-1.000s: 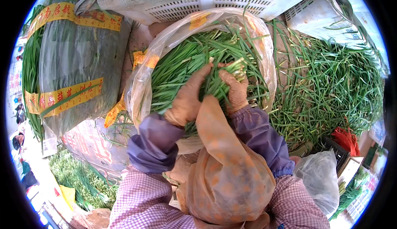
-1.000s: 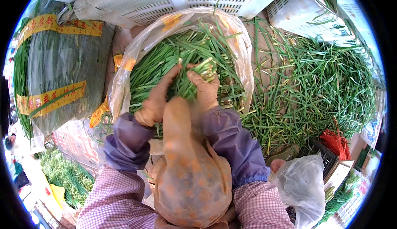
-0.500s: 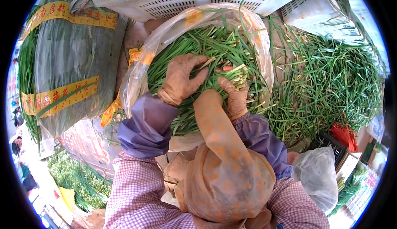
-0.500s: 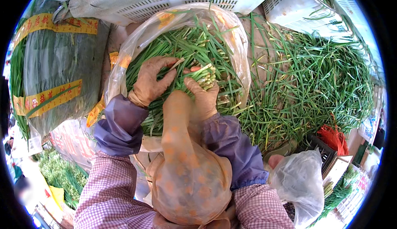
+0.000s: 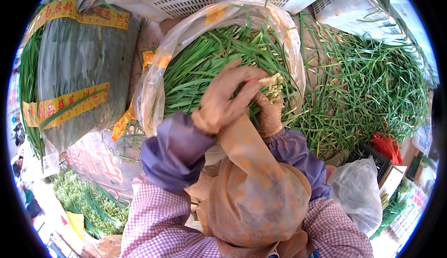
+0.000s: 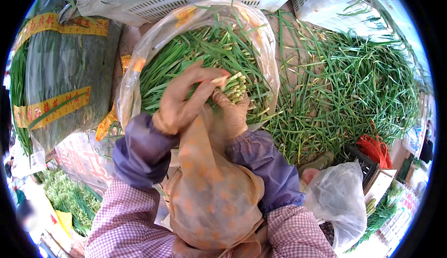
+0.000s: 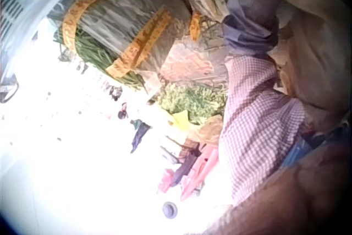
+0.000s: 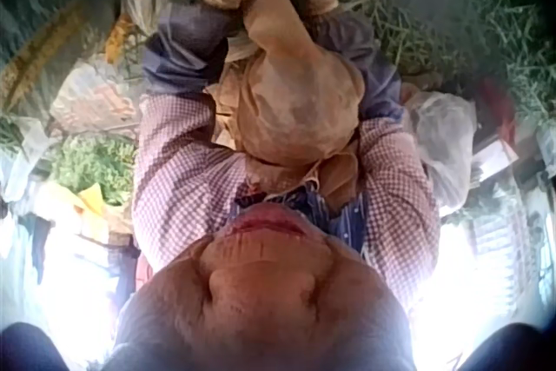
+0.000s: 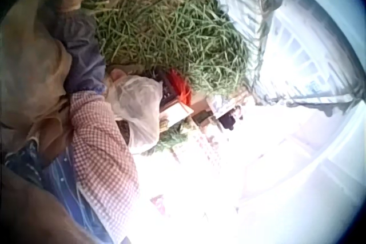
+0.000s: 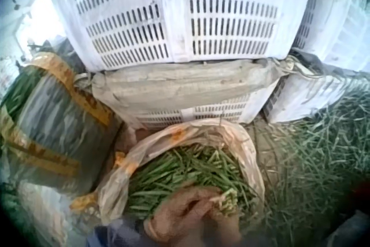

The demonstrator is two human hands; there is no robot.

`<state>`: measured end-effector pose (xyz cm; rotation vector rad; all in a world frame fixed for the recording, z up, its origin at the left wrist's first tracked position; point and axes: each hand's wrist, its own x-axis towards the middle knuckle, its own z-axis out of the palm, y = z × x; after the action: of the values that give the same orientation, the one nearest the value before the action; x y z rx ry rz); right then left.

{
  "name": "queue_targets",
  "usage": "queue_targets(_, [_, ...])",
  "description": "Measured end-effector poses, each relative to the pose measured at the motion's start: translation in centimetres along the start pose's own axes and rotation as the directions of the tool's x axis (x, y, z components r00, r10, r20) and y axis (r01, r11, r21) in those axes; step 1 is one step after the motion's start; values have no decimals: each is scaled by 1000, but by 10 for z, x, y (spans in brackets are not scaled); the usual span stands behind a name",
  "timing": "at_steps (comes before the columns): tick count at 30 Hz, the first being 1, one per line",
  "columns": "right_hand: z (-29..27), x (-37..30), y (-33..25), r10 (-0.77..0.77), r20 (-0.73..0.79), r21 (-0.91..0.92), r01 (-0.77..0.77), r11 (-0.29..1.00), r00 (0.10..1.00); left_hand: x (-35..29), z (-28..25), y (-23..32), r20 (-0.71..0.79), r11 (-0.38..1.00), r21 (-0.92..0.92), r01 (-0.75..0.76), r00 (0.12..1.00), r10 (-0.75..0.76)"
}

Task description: The person picks up bundles of green onions, peels away damaged outer leaves by hand, and sorts the cleaned bundles into piles.

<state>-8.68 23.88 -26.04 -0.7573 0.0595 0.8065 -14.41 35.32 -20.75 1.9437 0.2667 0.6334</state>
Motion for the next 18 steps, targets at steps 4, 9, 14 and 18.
queue_targets(4, [-8,-3,-2,36,-102,-189,-55,980,994,9,-3,-69,108,971,-4,240,965,-238])
queue_targets(9, [-10,-12,-39,3,-95,-212,-23,977,995,4,9,-104,392,949,311,54,902,-180])
queue_targets(14, [-20,-38,-125,-85,-83,-408,44,912,993,2,7,-118,342,941,337,29,928,-150])
queue_targets(18, [-45,-64,-251,-357,36,-547,317,775,934,3,2,-119,343,937,316,152,902,-262])
